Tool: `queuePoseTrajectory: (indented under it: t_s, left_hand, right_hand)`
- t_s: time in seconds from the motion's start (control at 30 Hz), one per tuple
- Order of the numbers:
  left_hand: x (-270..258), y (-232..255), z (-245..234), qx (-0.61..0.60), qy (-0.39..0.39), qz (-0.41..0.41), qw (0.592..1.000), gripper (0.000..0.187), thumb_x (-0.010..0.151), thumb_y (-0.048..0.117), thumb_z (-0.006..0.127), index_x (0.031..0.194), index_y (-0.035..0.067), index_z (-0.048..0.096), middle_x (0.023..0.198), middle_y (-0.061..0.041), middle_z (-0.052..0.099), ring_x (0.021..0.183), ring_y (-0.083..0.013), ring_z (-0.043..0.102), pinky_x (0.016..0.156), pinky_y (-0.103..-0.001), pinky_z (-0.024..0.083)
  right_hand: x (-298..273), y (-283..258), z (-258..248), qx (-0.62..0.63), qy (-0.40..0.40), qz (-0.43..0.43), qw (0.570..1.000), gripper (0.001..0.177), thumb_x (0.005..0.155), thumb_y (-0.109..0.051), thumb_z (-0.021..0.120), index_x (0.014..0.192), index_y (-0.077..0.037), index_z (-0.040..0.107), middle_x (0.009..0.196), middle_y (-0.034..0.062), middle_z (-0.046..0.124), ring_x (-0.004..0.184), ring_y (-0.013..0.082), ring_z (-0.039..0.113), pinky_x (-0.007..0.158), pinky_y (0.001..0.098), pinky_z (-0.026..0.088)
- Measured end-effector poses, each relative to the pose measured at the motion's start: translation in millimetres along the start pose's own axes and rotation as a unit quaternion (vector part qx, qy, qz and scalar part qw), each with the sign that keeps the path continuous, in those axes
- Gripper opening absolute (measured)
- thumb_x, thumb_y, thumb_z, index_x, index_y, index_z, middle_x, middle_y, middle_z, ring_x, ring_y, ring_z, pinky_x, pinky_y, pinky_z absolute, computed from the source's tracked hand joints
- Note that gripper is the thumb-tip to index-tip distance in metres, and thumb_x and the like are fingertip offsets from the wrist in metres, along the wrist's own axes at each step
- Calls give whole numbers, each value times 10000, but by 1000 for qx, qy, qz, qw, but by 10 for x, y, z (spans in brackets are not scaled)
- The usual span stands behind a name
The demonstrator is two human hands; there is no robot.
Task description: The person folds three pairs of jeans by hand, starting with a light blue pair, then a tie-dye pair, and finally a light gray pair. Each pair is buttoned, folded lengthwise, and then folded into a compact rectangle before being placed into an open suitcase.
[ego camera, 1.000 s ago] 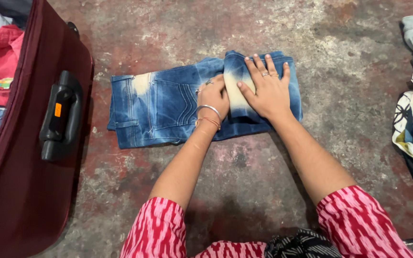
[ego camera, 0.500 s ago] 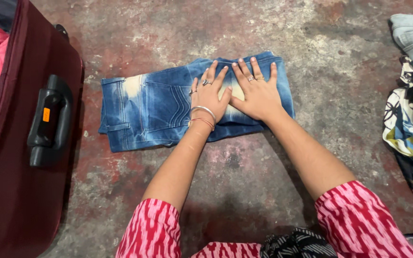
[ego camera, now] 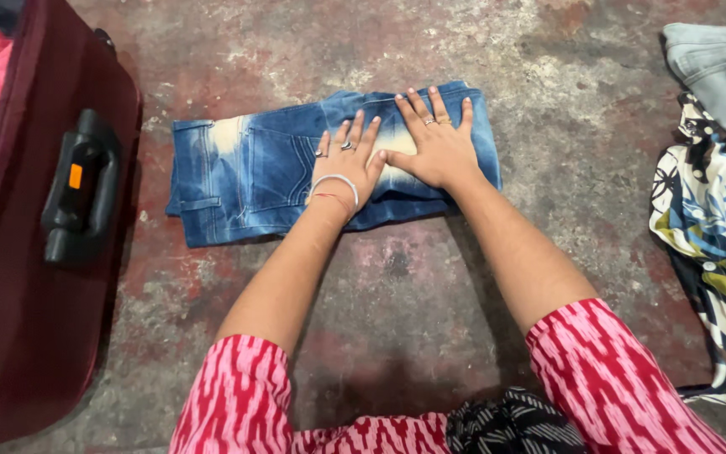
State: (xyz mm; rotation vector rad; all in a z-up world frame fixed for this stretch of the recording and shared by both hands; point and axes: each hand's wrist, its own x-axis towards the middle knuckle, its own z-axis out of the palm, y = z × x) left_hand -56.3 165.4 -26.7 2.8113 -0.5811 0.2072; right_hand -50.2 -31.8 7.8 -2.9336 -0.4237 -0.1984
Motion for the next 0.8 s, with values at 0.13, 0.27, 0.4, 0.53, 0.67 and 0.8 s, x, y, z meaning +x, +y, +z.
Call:
queuePoseTrajectory:
  t_s: [0.13, 0.27, 0.4, 0.53, 0.67, 0.8]
  left_hand:
    - [-160, -108, -192, 27, -68, -18, 997, 691, 1016, 596, 324, 1621, 278, 223, 1669, -41, 254, 1534, -313, 228, 1214, -588, 96]
    - [-229, -103, -303, 17, -63, -26, 998, 712, 990, 636, 340, 1608, 298, 235, 1668, -42, 265, 1532, -315, 218, 1201, -603, 74]
    - [-255, -80, -296, 10, -51, -36, 998, 712, 990, 639, 356, 1609, 303, 254, 1669, -33, 286, 1535, -306, 230, 1220, -597, 75]
    - [-250, -105, -283, -2, -36, -37, 999, 712, 986, 643, 368, 1602, 298, 276, 1658, -38, 311, 1525, -306, 252, 1215, -594, 82]
    - [-270, -93, -281, -3, -37, -36, 999, 713, 979, 647, 372, 1597, 303, 284, 1651, -32, 323, 1519, -302, 267, 1214, -589, 91]
    - [-233, -69, -320, -1, -45, -45, 998, 709, 978, 648, 369, 1596, 314, 282, 1653, -26, 319, 1522, -292, 262, 1217, -584, 93]
  right_hand:
    - [-175, -40, 5, 40, 100, -8, 994, 726, 959, -590, 546, 1538, -159, 468, 1621, 87, 426, 1532, 329, 304, 1198, 680, 61]
    - [-287, -44, -20, 49, 150, -4, 987, 566, 972, -487, 615, 1421, -143, 589, 1567, 131, 498, 1489, 343, 389, 1208, 626, 149]
    - [-330, 78, -101, 12, 166, 99, 981, 441, 921, -441, 704, 1262, -166, 654, 1574, 127, 529, 1479, 359, 416, 1213, 549, 307]
    - [-361, 318, -127, 118, 120, 248, 954, 728, 809, -454, 774, 1419, -121, 557, 1355, 290, 590, 1239, 458, 550, 1013, 556, 455]
    - [-379, 828, -218, 262, 65, 244, 931, 911, 792, -490, 883, 1417, 36, 480, 1210, 314, 650, 1078, 400, 655, 905, 466, 526]
    - [-393, 1073, -273, 461, -88, 338, 816, 783, 753, -382, 853, 1348, 48, 580, 1087, 217, 725, 798, 274, 677, 634, 427, 502]
